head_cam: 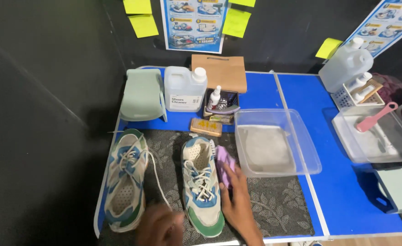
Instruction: Cleaning a pair of sneakers using cleaning solution and a brush
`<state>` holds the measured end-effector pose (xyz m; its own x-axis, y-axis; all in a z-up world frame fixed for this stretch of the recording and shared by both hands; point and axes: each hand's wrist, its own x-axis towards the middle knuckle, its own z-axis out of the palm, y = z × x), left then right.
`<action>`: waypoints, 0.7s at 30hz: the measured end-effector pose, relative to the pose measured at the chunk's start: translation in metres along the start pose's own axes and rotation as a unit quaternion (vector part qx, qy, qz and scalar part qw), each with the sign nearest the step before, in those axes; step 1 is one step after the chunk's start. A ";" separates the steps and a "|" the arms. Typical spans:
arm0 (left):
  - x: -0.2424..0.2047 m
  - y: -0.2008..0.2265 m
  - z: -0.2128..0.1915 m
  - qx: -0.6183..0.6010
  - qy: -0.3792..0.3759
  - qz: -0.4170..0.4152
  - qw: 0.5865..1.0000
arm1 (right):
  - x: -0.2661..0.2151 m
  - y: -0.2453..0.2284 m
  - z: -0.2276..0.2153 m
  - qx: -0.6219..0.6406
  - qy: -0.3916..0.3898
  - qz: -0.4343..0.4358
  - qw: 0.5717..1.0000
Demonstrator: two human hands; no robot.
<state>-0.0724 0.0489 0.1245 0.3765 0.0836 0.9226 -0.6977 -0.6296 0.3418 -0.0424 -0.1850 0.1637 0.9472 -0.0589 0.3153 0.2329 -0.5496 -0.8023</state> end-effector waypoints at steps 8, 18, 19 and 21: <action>0.102 -0.001 0.049 -0.083 -0.249 -0.164 0.951 | 0.014 -0.069 -0.054 -0.028 -0.139 -0.037 0.989; 0.115 -0.024 0.059 -0.112 -0.339 -0.076 0.931 | 0.085 -0.069 -0.043 -0.161 -0.314 -0.100 0.930; 0.116 -0.024 0.059 -0.077 -0.327 -0.067 0.940 | 0.090 -0.071 -0.042 -0.220 -0.334 -0.090 0.912; 0.123 -0.018 0.054 -0.044 -0.318 -0.053 0.945 | 0.092 -0.080 -0.042 -0.276 -0.349 -0.076 0.892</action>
<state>0.0192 0.0290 0.2217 0.7177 -0.3574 0.5977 -0.6734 -0.5748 0.4649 0.0167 -0.1819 0.2781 0.8653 0.4786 -0.1488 0.4081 -0.8451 -0.3452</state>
